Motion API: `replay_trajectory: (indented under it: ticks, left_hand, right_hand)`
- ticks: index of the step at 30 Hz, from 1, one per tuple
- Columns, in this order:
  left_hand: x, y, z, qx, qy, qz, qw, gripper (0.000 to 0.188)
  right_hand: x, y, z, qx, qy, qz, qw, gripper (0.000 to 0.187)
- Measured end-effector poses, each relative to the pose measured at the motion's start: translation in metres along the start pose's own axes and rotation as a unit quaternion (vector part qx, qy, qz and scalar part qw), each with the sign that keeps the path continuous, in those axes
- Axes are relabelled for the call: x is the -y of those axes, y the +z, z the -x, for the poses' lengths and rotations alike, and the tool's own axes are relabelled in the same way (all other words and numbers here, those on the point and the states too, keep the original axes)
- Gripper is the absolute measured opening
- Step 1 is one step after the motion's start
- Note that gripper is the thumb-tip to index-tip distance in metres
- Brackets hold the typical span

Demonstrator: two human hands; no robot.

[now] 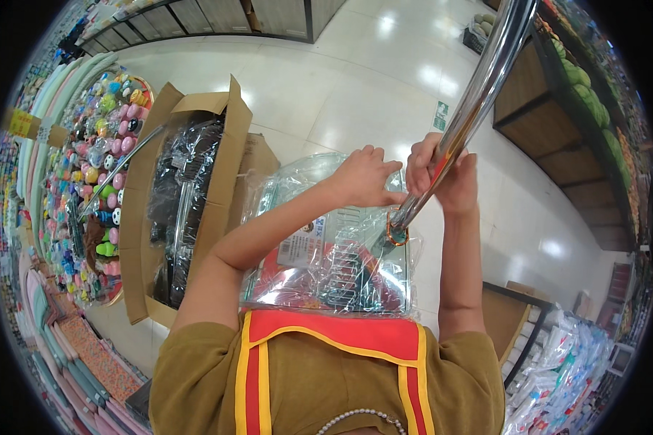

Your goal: The person unpacks a mop head and metal pole from a cardboard box in a store aisle, then inserts the pole into the mop head to assemble the mop. The person handles the components by hand and completes the assembly.

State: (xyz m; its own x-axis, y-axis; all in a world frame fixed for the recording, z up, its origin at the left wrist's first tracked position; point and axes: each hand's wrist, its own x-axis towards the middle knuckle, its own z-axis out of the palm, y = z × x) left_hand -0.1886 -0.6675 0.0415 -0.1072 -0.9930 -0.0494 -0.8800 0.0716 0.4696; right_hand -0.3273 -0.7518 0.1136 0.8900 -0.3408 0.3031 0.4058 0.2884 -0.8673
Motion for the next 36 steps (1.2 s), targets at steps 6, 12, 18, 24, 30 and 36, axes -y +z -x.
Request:
replay_trajectory:
  ticks: [6, 12, 18, 24, 30, 36]
  left_hand:
    - [0.019, 0.043, -0.011, -0.059, 0.057, 0.084, 0.993, 0.058]
    - [0.026, 0.039, -0.005, -0.055, 0.065, 0.064, 0.994, 0.051]
    - [0.027, 0.027, -0.014, 0.069, 0.032, 0.074, 0.994, 0.055]
    - [0.023, -0.012, -0.019, 0.098, 0.101, 0.102, 0.985, 0.067]
    - [0.045, -0.058, -0.002, -0.024, 0.065, 0.189, 0.979, 0.077]
    - [0.102, -0.053, 0.071, -0.189, -0.173, 0.069, 0.964, 0.081]
  right_hand:
    - [-0.029, -0.012, -0.013, 0.247, 0.012, -0.348, 0.904, 0.053]
    - [-0.014, 0.046, 0.002, -0.387, 0.037, 0.142, 0.910, 0.029]
    - [-0.019, 0.026, 0.007, -0.380, 0.005, 0.100, 0.920, 0.029]
    - [-0.008, 0.016, 0.015, -0.348, -0.038, 0.037, 0.936, 0.026]
    - [-0.007, 0.006, 0.029, -0.380, -0.065, 0.048, 0.921, 0.023]
    - [0.005, -0.001, 0.048, -0.401, -0.142, 0.080, 0.901, 0.028]
